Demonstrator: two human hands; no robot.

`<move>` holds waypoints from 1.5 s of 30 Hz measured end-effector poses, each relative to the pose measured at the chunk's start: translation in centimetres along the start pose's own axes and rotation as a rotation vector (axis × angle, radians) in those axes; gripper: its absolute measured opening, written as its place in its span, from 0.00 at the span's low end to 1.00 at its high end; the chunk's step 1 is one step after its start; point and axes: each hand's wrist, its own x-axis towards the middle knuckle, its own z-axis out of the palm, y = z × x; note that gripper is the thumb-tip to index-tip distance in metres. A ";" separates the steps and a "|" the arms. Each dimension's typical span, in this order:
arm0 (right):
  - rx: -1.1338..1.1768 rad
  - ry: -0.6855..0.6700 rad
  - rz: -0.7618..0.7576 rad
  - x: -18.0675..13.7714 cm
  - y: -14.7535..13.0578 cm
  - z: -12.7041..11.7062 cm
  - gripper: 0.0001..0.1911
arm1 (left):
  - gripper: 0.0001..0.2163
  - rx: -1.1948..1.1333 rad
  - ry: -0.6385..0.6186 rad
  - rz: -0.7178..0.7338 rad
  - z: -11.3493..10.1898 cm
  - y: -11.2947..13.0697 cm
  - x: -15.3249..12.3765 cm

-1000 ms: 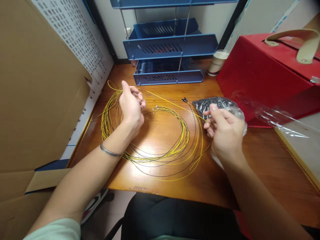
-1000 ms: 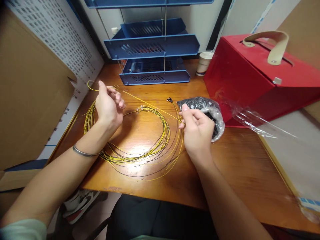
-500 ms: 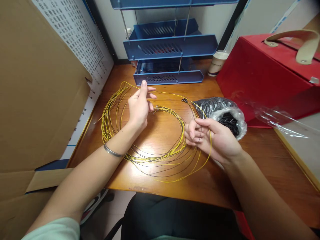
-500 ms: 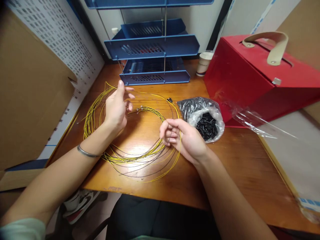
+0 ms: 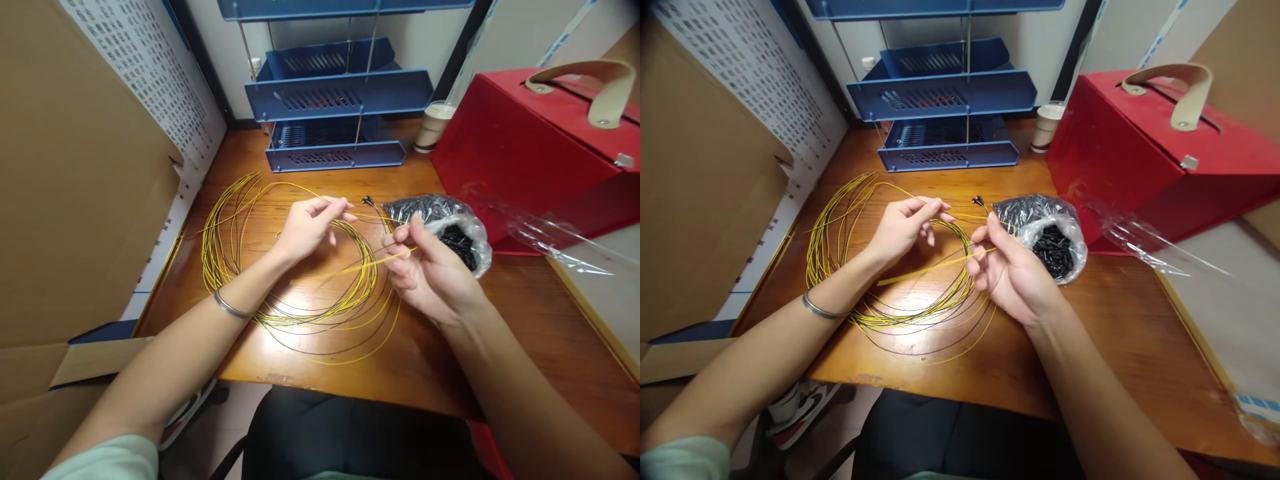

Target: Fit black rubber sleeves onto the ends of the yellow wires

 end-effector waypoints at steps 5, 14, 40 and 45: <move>0.081 0.063 -0.139 -0.2 -0.2 0.0 0.20 | 0.15 -0.031 -0.289 -0.083 -0.1 -0.1 -0.6; 0.043 0.198 -0.347 0.3 0.2 -1.1 0.17 | 0.23 0.027 -0.604 -0.083 0.5 -0.2 -1.5; 0.139 0.138 -0.276 1.1 1.0 -1.6 0.22 | 0.21 -0.190 -0.477 -0.230 -2.2 2.0 -0.4; 0.213 0.154 -0.248 0.9 0.8 -1.4 0.19 | 0.20 -0.210 -0.473 -0.289 -3.4 3.0 -0.2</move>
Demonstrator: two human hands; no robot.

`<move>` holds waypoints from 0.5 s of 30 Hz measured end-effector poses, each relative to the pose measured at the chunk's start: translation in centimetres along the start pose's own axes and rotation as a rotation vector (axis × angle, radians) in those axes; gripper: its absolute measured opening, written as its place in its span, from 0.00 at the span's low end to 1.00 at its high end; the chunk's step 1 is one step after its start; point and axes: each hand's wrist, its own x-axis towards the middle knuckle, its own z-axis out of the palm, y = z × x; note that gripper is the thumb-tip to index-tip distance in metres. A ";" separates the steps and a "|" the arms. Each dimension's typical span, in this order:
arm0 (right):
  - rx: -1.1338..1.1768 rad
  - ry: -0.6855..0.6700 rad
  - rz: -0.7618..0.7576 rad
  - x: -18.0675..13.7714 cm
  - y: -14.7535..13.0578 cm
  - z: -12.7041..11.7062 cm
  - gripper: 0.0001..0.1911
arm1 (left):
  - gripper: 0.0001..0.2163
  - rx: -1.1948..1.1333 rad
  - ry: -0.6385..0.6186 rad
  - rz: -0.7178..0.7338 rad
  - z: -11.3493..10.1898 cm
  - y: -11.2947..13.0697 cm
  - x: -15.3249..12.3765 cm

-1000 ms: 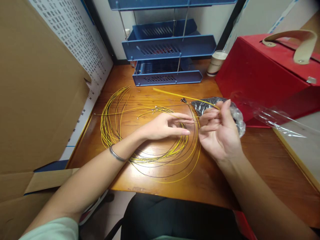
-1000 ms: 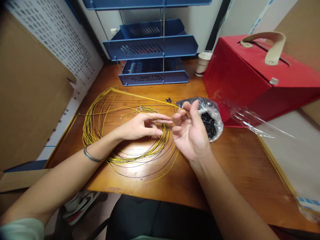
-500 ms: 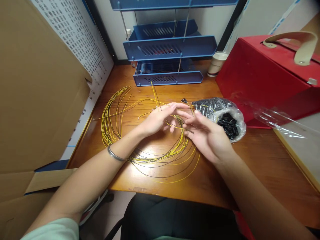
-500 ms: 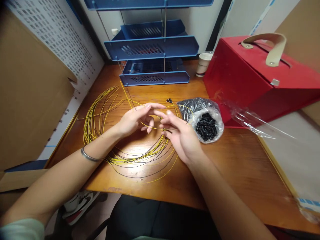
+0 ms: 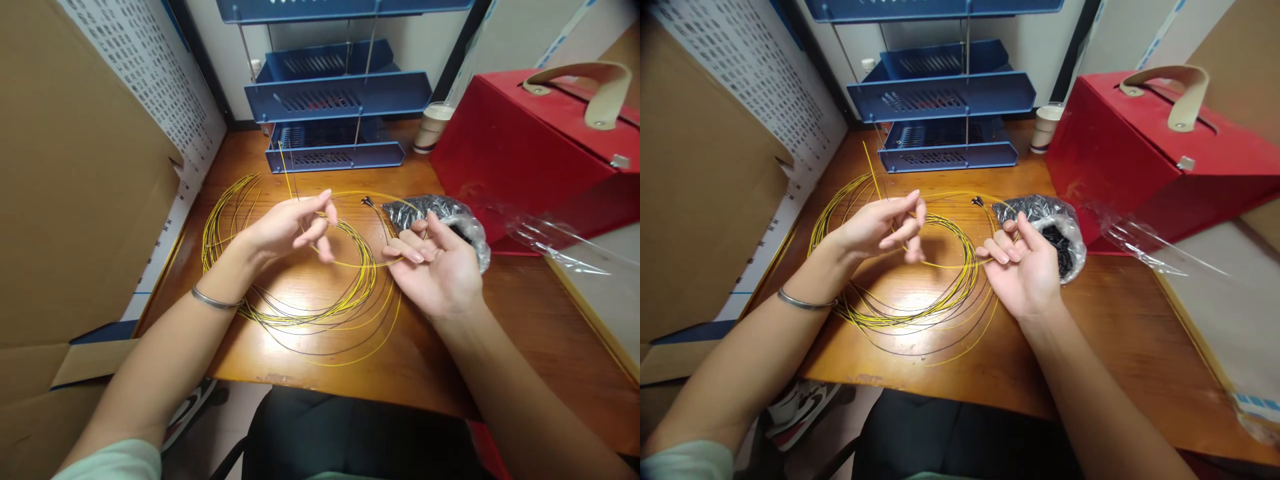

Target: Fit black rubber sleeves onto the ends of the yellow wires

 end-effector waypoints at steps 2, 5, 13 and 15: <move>0.021 0.005 0.003 -0.1 -0.1 0.1 0.17 | 0.22 0.088 -0.035 -0.081 -0.5 0.7 -0.6; 0.021 0.004 -0.017 -0.2 -0.4 0.2 0.15 | 0.24 0.287 -0.057 -0.196 -1.7 1.8 -1.7; 0.035 0.087 -0.092 -0.7 -1.0 0.8 0.17 | 0.23 0.784 0.332 -0.334 -5.4 3.5 -3.9; 0.049 0.105 -0.106 -0.7 -1.0 0.9 0.18 | 0.21 0.957 0.485 -0.410 -6.3 3.7 -4.1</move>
